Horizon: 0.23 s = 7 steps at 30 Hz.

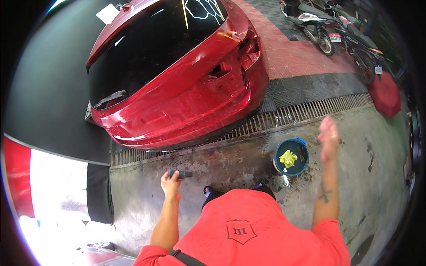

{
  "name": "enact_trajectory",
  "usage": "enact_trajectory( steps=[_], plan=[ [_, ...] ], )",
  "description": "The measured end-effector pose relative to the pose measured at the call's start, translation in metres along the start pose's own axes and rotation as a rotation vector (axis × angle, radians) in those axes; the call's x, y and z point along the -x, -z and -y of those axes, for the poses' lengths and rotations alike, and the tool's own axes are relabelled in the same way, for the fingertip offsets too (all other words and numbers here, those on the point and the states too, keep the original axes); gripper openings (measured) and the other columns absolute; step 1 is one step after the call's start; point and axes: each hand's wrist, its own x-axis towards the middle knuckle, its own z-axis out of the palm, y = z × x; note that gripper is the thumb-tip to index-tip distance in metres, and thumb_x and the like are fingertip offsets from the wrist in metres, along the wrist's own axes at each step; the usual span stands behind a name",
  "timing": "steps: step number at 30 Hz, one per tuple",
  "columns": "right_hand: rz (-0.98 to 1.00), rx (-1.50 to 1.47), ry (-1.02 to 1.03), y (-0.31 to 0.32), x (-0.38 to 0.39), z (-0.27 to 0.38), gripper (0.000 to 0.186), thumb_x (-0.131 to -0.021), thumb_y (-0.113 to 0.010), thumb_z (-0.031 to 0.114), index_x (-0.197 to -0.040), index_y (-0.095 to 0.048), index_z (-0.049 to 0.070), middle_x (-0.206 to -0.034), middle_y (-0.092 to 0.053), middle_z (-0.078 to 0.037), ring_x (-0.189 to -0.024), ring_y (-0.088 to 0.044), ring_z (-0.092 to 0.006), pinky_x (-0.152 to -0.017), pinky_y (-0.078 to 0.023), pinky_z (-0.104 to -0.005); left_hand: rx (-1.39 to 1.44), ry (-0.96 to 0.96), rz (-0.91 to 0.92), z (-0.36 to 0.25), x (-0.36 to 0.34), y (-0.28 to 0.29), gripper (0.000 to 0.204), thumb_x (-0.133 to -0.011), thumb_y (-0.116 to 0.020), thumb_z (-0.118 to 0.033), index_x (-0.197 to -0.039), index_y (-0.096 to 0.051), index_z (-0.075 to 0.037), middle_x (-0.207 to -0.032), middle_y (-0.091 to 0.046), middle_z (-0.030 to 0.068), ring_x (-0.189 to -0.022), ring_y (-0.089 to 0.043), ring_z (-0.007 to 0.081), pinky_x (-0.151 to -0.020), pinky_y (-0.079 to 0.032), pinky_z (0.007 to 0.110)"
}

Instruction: The person sands the rear panel of a red car using a sanding block and periodically wipes the surface with a yellow cloth.

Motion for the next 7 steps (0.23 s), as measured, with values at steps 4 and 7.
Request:
enact_trajectory(
  steps=[4, 7],
  plan=[
    [0.213, 0.077, 0.927, -0.032, 0.029, 0.240, 0.084, -0.111, -0.073, 0.045, -0.171, -0.045, -0.005, -0.172, -0.056, -0.025, -0.160, -0.053, -0.0400, -0.129, -0.041, -0.0545, 0.011, -0.356, -0.009, -0.102, -0.034, -0.020, 0.066, -0.099, -0.089, -0.015, -0.157, -0.064, 0.003, -0.128, -0.076, 0.0063, -0.114, -0.071, 0.0179, -0.096, -0.060, 0.035],
    [0.367, 0.114, 1.241, -0.034, 0.037, 0.310, 0.102, -0.104, -0.074, 0.067, -0.177, -0.039, 0.006, -0.175, -0.052, -0.027, -0.164, -0.048, -0.0460, -0.134, -0.034, -0.0623, 0.036, -0.666, 0.050, -0.200, -0.067, -0.057, 0.070, -0.098, -0.088, -0.010, -0.160, -0.061, 0.007, -0.131, -0.075, 0.0079, -0.118, -0.071, 0.0192, -0.106, -0.057, 0.034]
  ],
)
